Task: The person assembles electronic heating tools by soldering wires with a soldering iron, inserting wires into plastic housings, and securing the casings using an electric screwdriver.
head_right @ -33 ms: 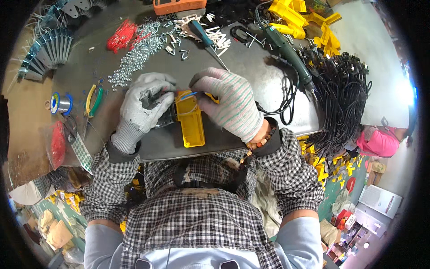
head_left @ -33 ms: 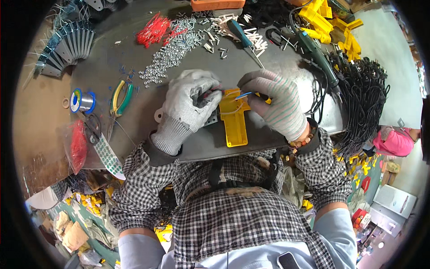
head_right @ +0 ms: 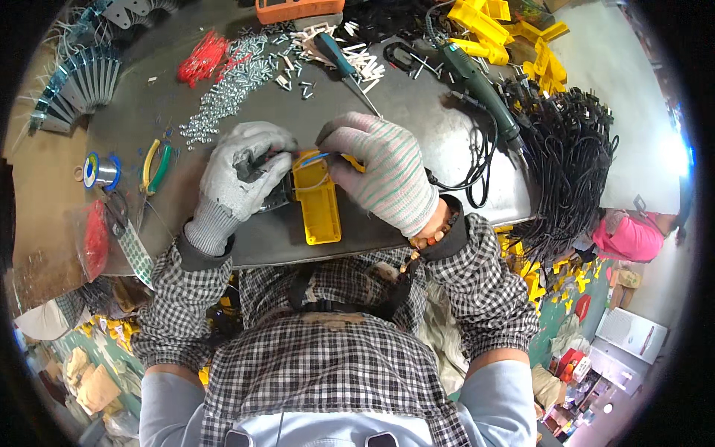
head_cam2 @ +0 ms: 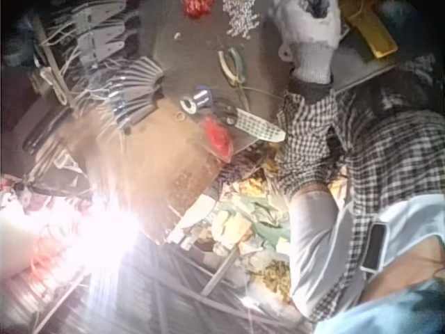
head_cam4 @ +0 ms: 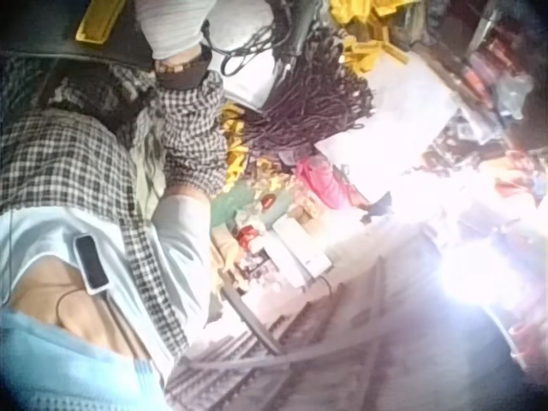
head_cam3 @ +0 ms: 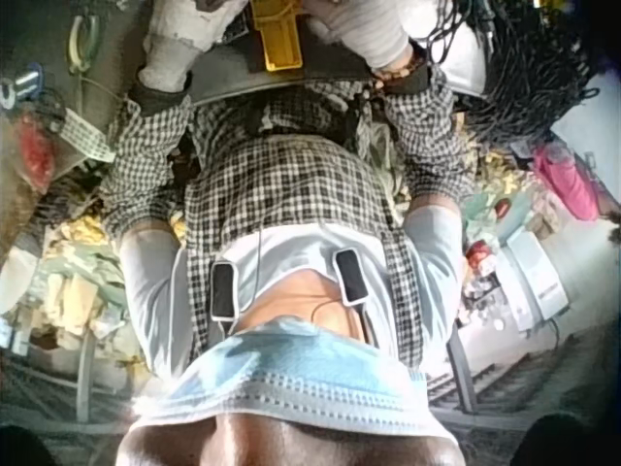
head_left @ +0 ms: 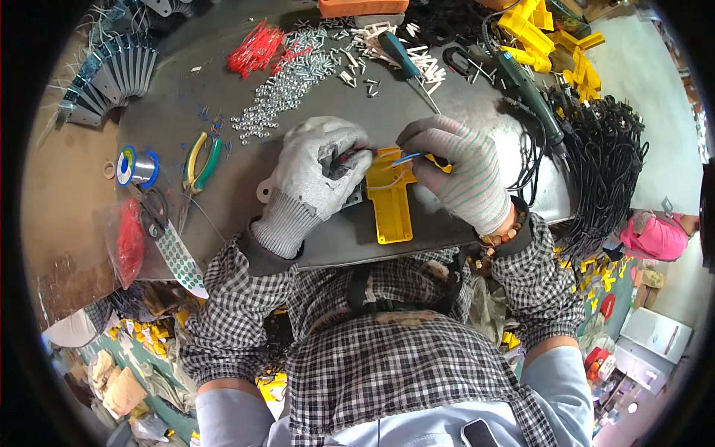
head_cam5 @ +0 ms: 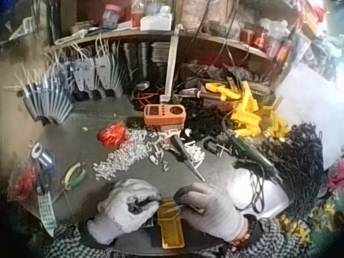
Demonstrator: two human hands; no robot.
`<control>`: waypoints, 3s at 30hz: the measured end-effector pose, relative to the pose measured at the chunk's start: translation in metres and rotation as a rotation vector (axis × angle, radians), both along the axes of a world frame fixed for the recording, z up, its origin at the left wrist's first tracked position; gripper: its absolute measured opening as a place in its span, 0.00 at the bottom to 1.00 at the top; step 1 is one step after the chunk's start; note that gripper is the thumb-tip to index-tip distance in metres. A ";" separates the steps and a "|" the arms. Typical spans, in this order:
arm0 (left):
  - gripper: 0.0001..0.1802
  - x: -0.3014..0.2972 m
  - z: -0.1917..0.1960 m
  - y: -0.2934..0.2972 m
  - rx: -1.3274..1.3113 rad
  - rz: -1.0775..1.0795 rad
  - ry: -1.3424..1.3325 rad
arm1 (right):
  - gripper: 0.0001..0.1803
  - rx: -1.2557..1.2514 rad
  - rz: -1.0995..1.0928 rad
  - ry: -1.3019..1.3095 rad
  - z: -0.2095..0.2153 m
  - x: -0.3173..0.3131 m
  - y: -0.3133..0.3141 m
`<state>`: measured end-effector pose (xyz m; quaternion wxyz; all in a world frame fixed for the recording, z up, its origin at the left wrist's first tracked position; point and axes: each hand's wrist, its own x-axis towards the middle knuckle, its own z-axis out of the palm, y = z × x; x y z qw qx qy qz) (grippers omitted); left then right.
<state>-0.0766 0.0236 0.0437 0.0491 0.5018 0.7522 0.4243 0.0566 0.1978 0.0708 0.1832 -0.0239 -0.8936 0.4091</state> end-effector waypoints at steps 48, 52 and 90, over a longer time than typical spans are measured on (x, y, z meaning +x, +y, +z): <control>0.08 -0.014 0.013 0.009 -0.221 -0.218 -0.988 | 0.11 -0.401 -0.162 -0.237 0.003 0.013 -0.019; 0.09 -0.015 0.012 0.010 -0.214 -0.248 -1.031 | 0.11 -0.433 -0.195 -0.320 0.003 0.017 -0.013; 0.08 -0.012 0.008 0.013 -0.279 -0.304 -0.982 | 0.10 0.201 -0.009 0.007 0.001 0.004 -0.019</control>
